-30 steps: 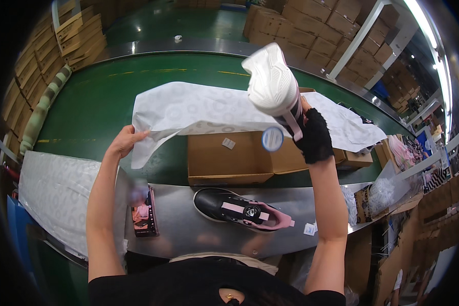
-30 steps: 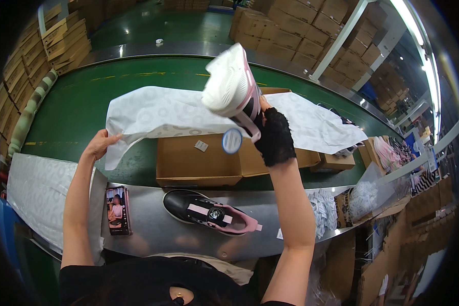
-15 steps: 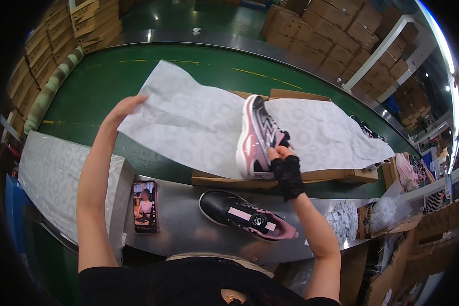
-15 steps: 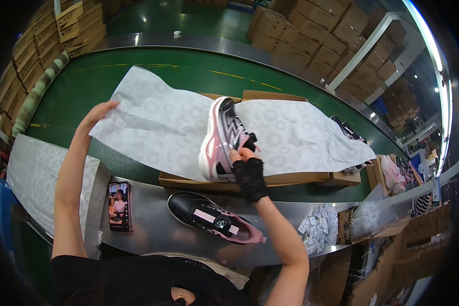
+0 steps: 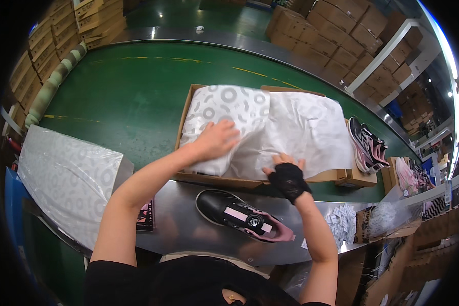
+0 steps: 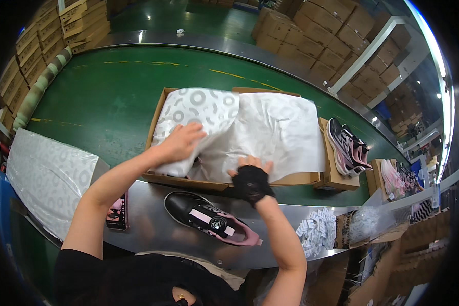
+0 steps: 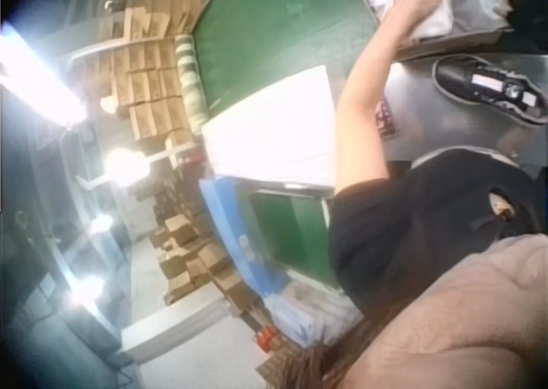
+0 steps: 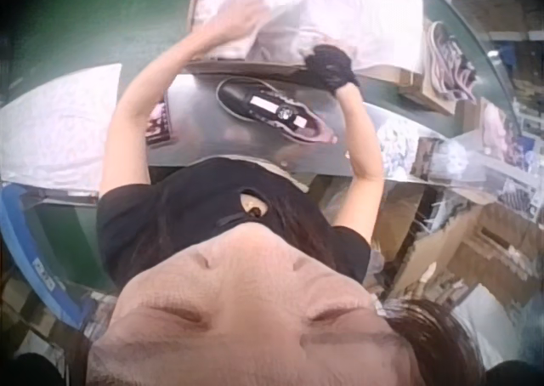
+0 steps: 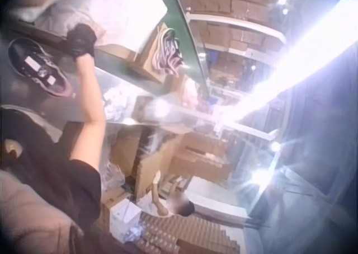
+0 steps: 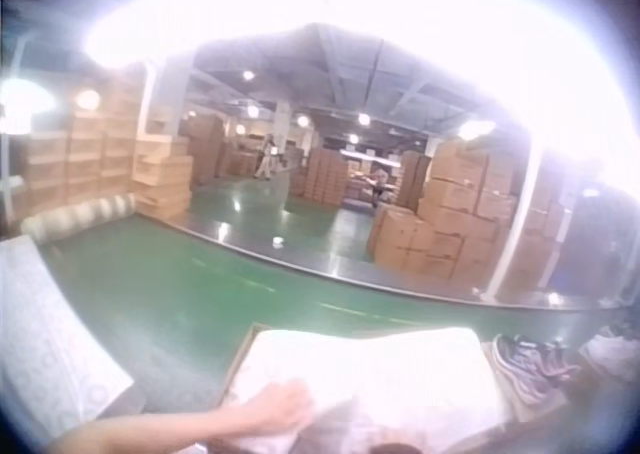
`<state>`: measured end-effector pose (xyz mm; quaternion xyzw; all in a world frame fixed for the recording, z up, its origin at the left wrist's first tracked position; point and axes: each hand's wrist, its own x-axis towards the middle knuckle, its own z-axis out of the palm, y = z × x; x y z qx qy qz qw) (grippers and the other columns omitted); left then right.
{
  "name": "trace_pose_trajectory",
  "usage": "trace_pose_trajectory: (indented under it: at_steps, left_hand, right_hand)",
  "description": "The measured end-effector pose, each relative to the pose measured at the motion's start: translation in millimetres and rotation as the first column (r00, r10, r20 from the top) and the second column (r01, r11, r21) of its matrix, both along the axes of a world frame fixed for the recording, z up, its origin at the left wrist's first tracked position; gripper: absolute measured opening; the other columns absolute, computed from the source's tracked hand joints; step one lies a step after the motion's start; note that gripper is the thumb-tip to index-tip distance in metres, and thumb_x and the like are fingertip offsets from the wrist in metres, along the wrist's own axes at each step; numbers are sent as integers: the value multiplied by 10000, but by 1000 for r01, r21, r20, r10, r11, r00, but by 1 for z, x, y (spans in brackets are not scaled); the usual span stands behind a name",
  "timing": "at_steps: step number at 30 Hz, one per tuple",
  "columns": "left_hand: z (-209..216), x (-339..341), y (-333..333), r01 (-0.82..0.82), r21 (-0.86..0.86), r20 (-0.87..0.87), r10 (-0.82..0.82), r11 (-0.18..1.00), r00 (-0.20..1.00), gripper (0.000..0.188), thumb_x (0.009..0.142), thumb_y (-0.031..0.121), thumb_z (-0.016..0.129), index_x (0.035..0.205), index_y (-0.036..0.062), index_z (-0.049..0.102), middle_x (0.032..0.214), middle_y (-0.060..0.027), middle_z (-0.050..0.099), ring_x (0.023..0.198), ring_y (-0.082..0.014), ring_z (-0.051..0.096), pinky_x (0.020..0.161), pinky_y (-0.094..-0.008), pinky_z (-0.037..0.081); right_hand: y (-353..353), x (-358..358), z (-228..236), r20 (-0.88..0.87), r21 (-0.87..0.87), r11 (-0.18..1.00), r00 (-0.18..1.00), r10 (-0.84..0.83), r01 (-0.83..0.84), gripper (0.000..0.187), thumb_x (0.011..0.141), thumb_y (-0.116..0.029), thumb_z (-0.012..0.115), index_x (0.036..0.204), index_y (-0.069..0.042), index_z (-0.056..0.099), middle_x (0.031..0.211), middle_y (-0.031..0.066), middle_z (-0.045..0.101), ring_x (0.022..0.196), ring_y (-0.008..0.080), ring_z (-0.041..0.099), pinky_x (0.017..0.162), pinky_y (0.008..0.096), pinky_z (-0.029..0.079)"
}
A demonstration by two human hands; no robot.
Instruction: The person packs shoes by opening shoe boxes, lining them with wrapping paper, placing shoes inside wrapped in the paper, and closing the boxes.
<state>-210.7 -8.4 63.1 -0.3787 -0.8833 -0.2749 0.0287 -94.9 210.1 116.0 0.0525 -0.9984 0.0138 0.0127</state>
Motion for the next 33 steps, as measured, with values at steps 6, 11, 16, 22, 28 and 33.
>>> trace_pose_trajectory:
  at_steps: [6, 11, 16, 22, 28, 33]
  left_hand:
    - [-28, 16, 19, -244, -554, -272, 104, 796, 957, 781, 731, 671, 409, 1221, 65, 449, 1260, -255, 362, 1228, -371, 280, 951, -608, 160]
    - [-7, 27, 10, -221, -237, -251, 160, 946, 955, 764, 704, 546, 592, 1185, -27, 436, 1208, -236, 416, 1151, -358, 374, 916, -555, 278]
    - [32, 103, -7, 251, 228, 390, -324, 941, 862, 818, 612, 455, 735, 1200, -12, 412, 1142, -223, 475, 1058, -358, 462, 903, -374, 367]
    - [19, 148, -26, 61, 390, 274, -180, 919, 945, 750, 527, 324, 822, 1101, 20, 449, 1025, -152, 518, 1004, -293, 505, 880, -358, 386]
    - [63, 137, -51, -308, 625, 587, -172, 718, 791, 819, 559, 155, 823, 1226, -18, 379, 1116, -91, 526, 1012, -160, 502, 902, -286, 391]
    - [89, 102, -42, -472, 647, 665, -141, 599, 733, 596, 644, 186, 765, 1120, -31, 480, 1017, -82, 573, 901, -141, 546, 831, -283, 434]
  right_hand:
    - [53, 55, 2, -216, -350, 930, 976, 35, -111, 290, 755, -224, 612, 965, -26, 581, 910, 157, 608, 871, 293, 569, 851, 382, 369]
    - [53, 111, -7, -425, -502, 865, 867, -261, 15, 119, 771, -110, 593, 835, -13, 569, 809, 136, 591, 746, 320, 562, 702, 353, 444]
    - [86, 164, -81, 231, -719, 655, 969, -93, 234, 314, 857, -310, 516, 808, -4, 566, 622, 80, 573, 589, 184, 570, 553, 303, 444]
    - [36, 120, -11, 575, -817, 79, 796, 190, 572, 273, 876, -260, 468, 963, -9, 533, 654, 45, 573, 495, 110, 531, 504, 227, 427]
    - [25, 90, 6, 339, -921, -125, 917, 212, 369, 242, 882, -147, 465, 1045, 25, 511, 776, 99, 592, 657, 149, 565, 633, 242, 449]
    - [40, 96, -23, 373, -923, -35, 913, 167, 384, 245, 862, -152, 525, 1033, 23, 530, 827, 97, 614, 693, 124, 571, 653, 229, 452]
